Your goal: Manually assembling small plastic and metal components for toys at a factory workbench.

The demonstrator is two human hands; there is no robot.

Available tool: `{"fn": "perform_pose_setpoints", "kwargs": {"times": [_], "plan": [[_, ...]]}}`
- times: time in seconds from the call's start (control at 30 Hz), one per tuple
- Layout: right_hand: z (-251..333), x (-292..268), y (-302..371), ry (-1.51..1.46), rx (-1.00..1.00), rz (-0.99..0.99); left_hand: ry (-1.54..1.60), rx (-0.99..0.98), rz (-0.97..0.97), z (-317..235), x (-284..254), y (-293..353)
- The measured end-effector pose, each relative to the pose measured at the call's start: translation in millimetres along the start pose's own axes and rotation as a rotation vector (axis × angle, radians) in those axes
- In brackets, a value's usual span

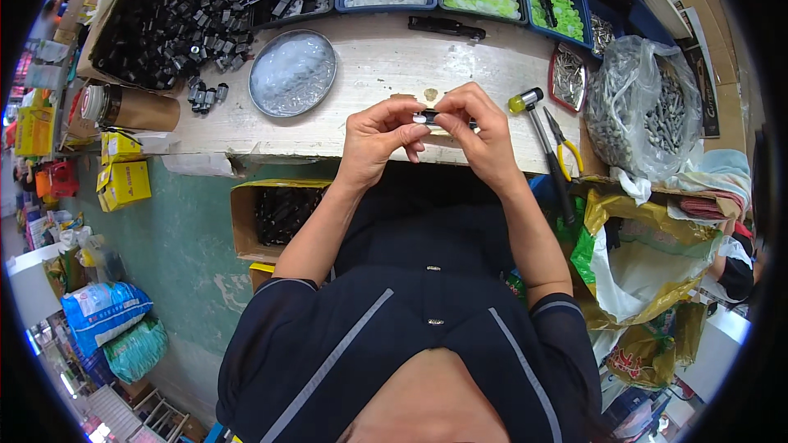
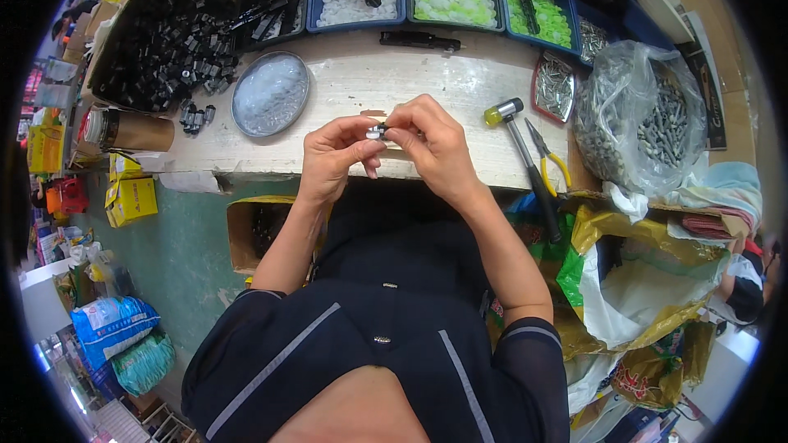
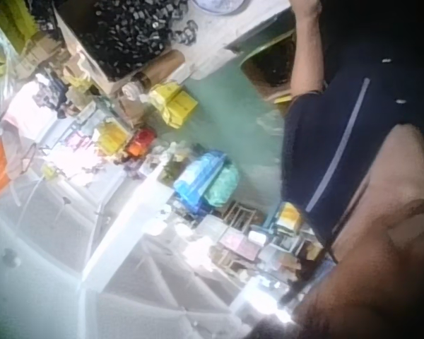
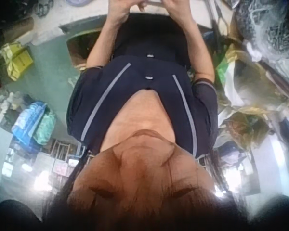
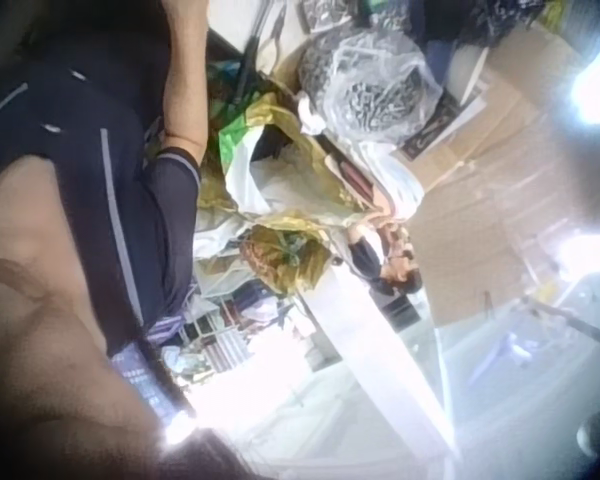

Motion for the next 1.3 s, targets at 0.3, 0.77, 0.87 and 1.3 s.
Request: {"fn": "perform_pose_setpoints", "kwargs": {"times": [0.3, 0.77, 0.87, 1.3], "plan": [[-6.7, 18.2, 2.1, 0.048, -0.192, -0.092, -0.003, 0.018, -0.046, -0.8, -0.9, -0.8], [-38.4, 26.8, 0.3, 0.679, -0.35, 0.095, -0.768, 0.221, -0.079, -1.8, -19.0, -24.6], [-40.4, 28.9, -0.3, 0.758, -0.383, 0.12, -0.84, 0.225, -0.06, 0.6, -17.9, -27.7], [-44.3, 29.5, 1.6, 0.787, -0.5, 0.103, -0.977, 0.213, 0.003, -0.3, -15.6, -34.3]]}}
Point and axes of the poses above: each hand's wrist, its own y-axis away from the middle knuckle, its own x-axis out of the palm, z = x × y, the point moved 3 cm from there along -y, towards the middle knuckle, and after that the axes turned 10 degrees about -z, right-handed, at the moved point
